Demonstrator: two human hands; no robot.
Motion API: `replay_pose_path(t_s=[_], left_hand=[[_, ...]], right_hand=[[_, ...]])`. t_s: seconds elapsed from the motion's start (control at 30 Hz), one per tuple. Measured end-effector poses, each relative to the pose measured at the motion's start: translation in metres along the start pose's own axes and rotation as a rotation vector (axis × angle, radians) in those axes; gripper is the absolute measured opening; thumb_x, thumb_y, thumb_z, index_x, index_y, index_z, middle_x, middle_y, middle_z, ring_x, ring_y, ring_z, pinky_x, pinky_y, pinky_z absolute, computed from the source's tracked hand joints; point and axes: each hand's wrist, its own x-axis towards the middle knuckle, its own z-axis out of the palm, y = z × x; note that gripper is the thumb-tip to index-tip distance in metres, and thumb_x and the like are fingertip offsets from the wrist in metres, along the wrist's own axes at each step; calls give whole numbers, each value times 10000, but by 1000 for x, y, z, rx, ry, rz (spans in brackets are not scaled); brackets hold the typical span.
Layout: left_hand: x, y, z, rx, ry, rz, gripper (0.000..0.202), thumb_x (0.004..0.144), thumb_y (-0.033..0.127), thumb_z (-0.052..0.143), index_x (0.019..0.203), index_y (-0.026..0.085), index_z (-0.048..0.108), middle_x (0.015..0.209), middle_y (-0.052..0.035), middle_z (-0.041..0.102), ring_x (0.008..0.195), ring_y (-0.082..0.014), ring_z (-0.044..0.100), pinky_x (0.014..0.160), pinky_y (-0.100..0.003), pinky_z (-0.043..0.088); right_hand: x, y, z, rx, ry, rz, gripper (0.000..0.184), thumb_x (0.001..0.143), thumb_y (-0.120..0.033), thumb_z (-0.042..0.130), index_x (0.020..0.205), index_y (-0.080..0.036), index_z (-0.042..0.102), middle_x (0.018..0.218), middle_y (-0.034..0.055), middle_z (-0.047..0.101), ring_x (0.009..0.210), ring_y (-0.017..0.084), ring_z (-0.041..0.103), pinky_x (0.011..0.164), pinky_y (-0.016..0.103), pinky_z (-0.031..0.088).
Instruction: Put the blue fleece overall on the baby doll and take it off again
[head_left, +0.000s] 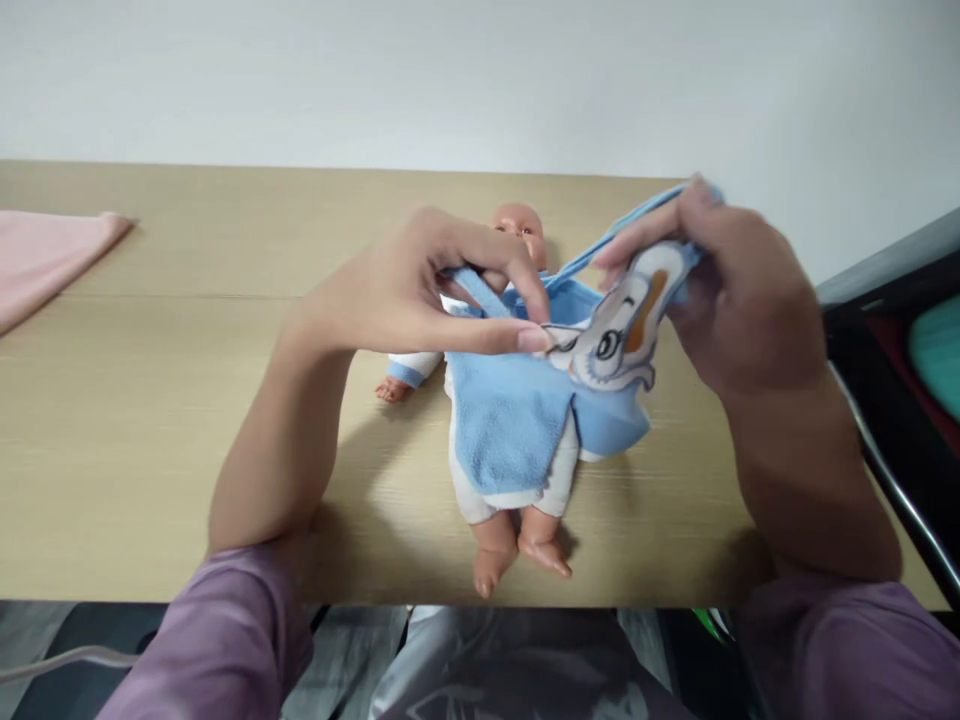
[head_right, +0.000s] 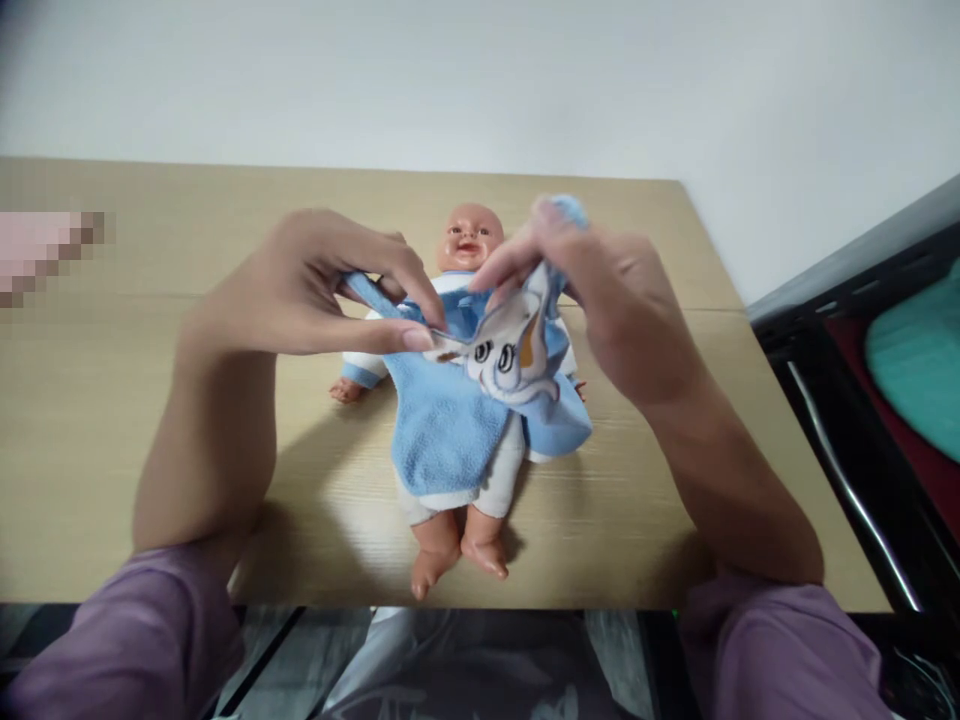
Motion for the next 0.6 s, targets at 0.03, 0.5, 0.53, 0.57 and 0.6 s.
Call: replay_pose_path(t_s=[0.03, 0.5, 0.53, 0.57, 0.6], left_hand=[[-1, 0, -2, 5, 0, -1, 338, 1082, 574, 977, 1103, 239, 934, 1041, -90, 868, 1033, -293, 802, 952, -475, 714], [3, -27, 20, 110, 163, 83, 495, 1343, 621, 533, 1420, 164, 704, 1253, -83, 688, 1206, -249, 708, 1141, -488, 628], [3, -29, 20, 128, 201, 86, 580, 1332, 704, 505, 1393, 161, 696, 1232, -79, 663, 1188, -240, 694, 1145, -498, 627], [4, -31, 21, 147, 232, 83, 645, 1315, 773, 484, 1366, 165, 692, 1218, -80, 649, 1180, -240, 686, 1148, -512, 629], [5, -34, 22, 158, 258, 60, 679, 1299, 820, 474, 1345, 178, 692, 1212, -85, 647, 1184, -251, 689, 1150, -522, 636]], right_hand=[[4, 0, -2, 48, 39, 18, 513, 1294, -586, 668, 1064, -259, 989, 1048, 53, 872, 838, 202, 775, 780, 323, 675], [25, 3, -30, 243, 165, 123, 416, 1275, -342, 670, 973, -225, 931, 928, 48, 827, 830, 191, 796, 703, 283, 684], [25, 6, -36, 159, 186, 140, 400, 1246, -356, 734, 909, -204, 888, 868, 56, 793, 763, 190, 750, 649, 289, 623], [26, 9, -42, 40, 199, 157, 439, 1238, -392, 760, 855, -195, 844, 822, 67, 763, 714, 182, 695, 625, 299, 561], [26, 12, -47, -116, 207, 163, 507, 1256, -446, 737, 819, -198, 803, 799, 78, 744, 701, 176, 649, 642, 311, 523]])
